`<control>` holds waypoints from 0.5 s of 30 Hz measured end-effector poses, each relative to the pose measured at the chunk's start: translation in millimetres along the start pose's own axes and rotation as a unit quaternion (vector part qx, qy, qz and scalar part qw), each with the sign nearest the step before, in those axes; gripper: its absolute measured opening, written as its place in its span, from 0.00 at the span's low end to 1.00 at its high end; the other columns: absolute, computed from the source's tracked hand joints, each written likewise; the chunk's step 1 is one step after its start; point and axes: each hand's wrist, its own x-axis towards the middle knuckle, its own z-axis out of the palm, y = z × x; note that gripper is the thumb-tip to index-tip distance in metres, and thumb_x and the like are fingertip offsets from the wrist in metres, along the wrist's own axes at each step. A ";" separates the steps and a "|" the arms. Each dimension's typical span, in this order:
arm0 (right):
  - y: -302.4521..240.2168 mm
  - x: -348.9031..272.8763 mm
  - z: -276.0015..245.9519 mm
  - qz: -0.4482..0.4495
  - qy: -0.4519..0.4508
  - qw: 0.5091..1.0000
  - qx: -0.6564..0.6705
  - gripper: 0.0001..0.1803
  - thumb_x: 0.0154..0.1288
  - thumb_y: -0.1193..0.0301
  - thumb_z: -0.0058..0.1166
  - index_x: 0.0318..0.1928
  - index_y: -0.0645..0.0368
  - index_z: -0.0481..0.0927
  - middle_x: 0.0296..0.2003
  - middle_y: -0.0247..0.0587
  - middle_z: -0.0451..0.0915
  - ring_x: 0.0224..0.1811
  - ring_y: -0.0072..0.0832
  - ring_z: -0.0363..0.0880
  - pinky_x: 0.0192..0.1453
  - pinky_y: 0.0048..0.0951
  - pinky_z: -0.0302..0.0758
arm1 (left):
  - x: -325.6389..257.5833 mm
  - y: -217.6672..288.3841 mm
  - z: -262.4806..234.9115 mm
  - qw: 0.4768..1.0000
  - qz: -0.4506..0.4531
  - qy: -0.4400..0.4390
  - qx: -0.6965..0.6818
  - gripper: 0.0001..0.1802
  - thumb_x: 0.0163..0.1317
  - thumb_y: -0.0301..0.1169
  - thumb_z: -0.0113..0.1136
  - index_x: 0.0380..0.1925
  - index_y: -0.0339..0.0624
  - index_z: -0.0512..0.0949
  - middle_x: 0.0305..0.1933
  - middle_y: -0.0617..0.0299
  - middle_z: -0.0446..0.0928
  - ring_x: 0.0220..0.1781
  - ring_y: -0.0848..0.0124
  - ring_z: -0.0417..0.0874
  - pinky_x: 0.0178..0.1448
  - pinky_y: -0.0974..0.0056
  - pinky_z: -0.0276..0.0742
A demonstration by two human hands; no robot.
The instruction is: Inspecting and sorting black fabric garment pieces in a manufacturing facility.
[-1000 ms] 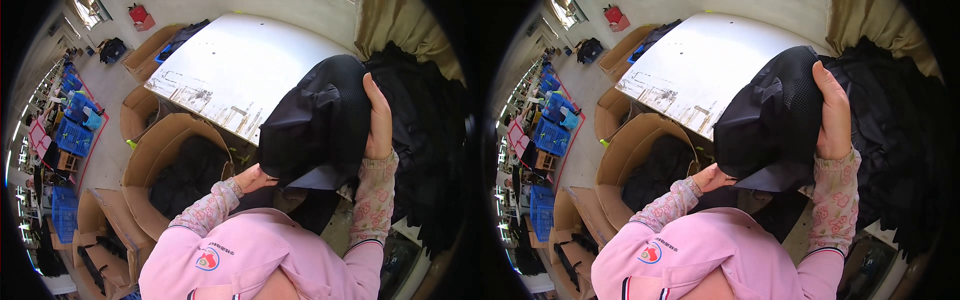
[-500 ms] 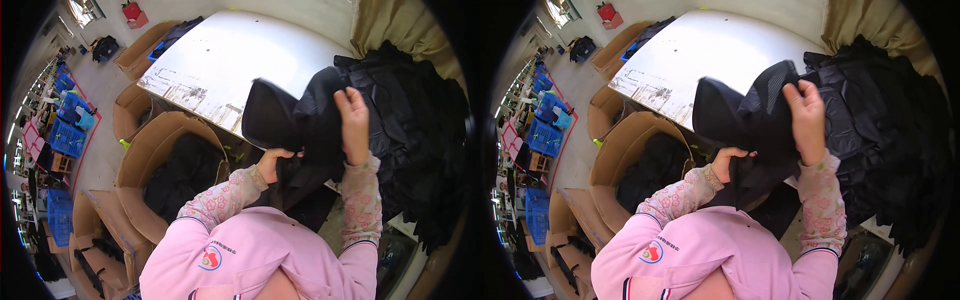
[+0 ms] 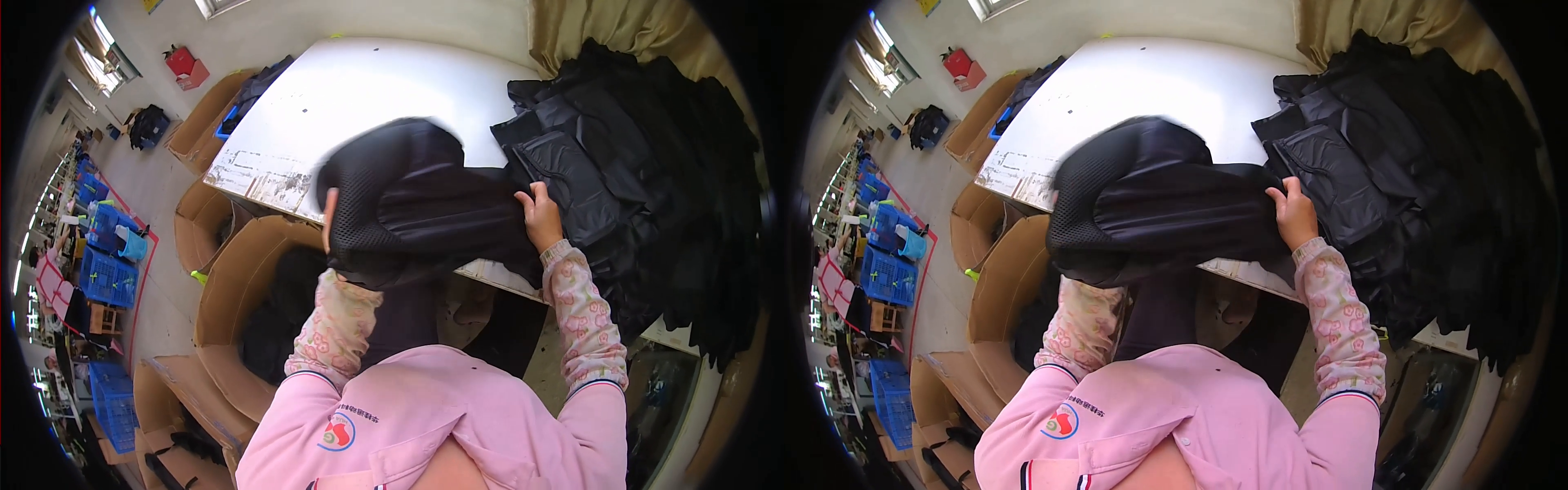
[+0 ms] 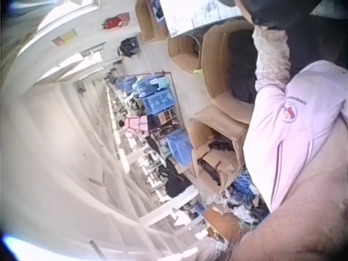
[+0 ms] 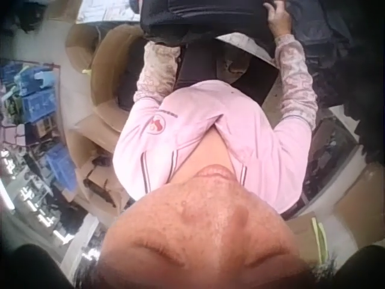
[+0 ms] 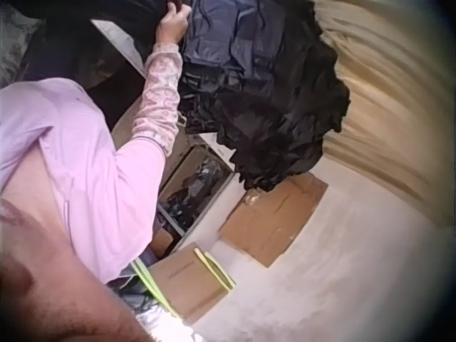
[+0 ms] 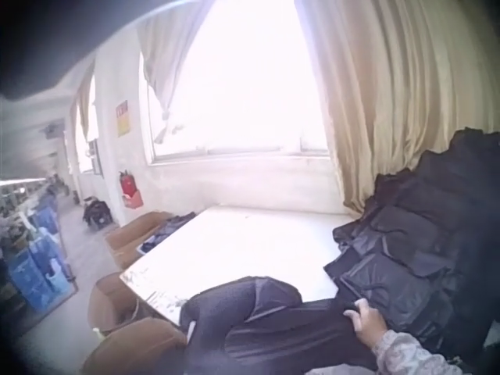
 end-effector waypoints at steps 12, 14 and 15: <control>7.6 19.2 -19.8 -0.056 0.020 0.991 0.123 0.12 0.67 0.66 0.57 0.42 0.63 0.75 0.27 0.50 0.80 0.30 0.39 0.80 0.35 0.34 0.73 | -20.4 22.2 -21.7 0.993 -0.080 -0.066 -0.047 0.32 0.70 0.54 0.45 0.45 0.29 0.78 0.50 0.46 0.80 0.50 0.56 0.82 0.60 0.51 0.75; 31.5 13.6 -11.4 -0.055 0.022 0.994 0.090 0.12 0.66 0.67 0.57 0.41 0.63 0.75 0.31 0.57 0.80 0.35 0.49 0.81 0.37 0.38 0.74 | -14.3 38.8 -7.8 0.988 -0.047 -0.126 -0.081 0.33 0.69 0.55 0.46 0.44 0.29 0.78 0.49 0.46 0.81 0.51 0.55 0.82 0.58 0.53 0.76; 38.1 11.0 -11.5 -0.047 0.030 0.995 0.086 0.11 0.67 0.67 0.57 0.40 0.63 0.75 0.31 0.57 0.79 0.36 0.50 0.81 0.38 0.39 0.74 | -14.1 48.4 -13.6 1.000 -0.019 -0.019 0.009 0.31 0.71 0.51 0.45 0.46 0.28 0.77 0.50 0.46 0.80 0.52 0.57 0.81 0.60 0.56 0.75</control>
